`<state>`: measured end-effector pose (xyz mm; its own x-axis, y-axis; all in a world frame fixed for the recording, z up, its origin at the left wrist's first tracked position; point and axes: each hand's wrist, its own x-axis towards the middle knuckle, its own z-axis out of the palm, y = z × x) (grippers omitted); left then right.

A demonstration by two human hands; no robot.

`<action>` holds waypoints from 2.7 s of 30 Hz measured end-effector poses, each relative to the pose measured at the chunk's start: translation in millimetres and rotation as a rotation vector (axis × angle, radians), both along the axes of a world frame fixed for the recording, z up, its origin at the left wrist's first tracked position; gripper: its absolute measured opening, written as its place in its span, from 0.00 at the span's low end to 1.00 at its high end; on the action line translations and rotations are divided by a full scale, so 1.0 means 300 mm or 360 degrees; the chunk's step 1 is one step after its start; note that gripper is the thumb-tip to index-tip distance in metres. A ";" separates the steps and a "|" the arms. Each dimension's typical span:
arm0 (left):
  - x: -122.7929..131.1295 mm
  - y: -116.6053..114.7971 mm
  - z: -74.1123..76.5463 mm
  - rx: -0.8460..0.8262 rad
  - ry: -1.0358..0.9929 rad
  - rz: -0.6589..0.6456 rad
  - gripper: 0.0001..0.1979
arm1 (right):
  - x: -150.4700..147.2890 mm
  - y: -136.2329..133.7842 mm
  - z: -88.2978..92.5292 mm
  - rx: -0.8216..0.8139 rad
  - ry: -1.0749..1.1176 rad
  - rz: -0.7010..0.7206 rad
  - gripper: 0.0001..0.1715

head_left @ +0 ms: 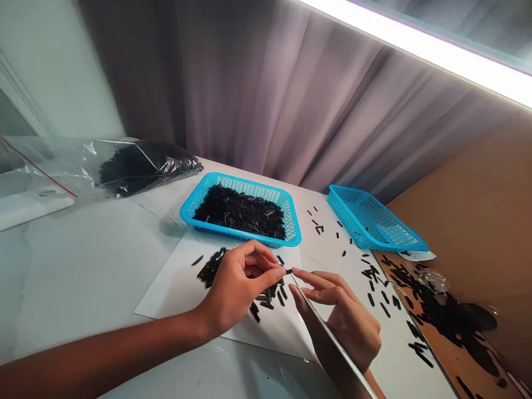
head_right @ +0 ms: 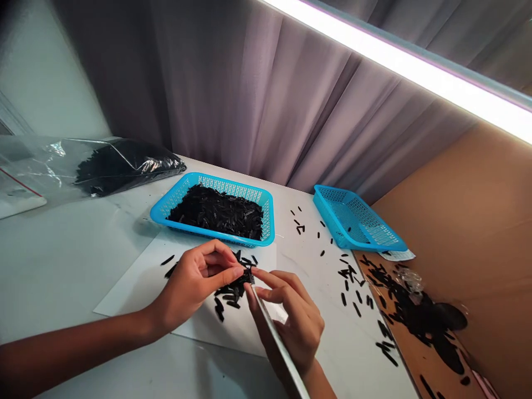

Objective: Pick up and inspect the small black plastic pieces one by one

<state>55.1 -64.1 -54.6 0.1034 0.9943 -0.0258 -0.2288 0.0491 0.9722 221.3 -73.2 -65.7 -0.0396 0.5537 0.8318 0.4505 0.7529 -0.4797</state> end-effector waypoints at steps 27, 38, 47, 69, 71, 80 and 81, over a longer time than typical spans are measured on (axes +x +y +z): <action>-0.008 0.003 0.015 0.0045 0.0025 0.0009 0.09 | -0.005 -0.021 0.007 -0.0159 0.0034 0.0203 0.10; -0.001 0.015 -0.001 -0.0096 -0.0080 -0.0178 0.13 | 0.016 -0.007 0.012 0.0033 -0.0339 0.0155 0.12; -0.010 0.020 0.015 -0.0112 0.0006 -0.0186 0.10 | 0.018 -0.010 0.029 0.0081 -0.0545 0.0047 0.14; -0.012 0.002 0.032 -0.0024 0.0275 -0.0175 0.12 | 0.032 -0.007 0.030 0.0053 -0.0522 0.0130 0.14; -0.011 -0.001 0.031 0.0008 0.0331 -0.0175 0.11 | 0.032 -0.013 0.039 0.0056 -0.0604 0.0142 0.15; -0.007 0.001 0.024 -0.0021 0.0299 -0.0181 0.13 | 0.037 -0.015 0.032 0.0157 -0.0561 0.0078 0.14; -0.007 0.001 0.024 -0.0027 0.0304 -0.0171 0.13 | 0.042 -0.011 0.027 0.0155 -0.0494 0.0063 0.14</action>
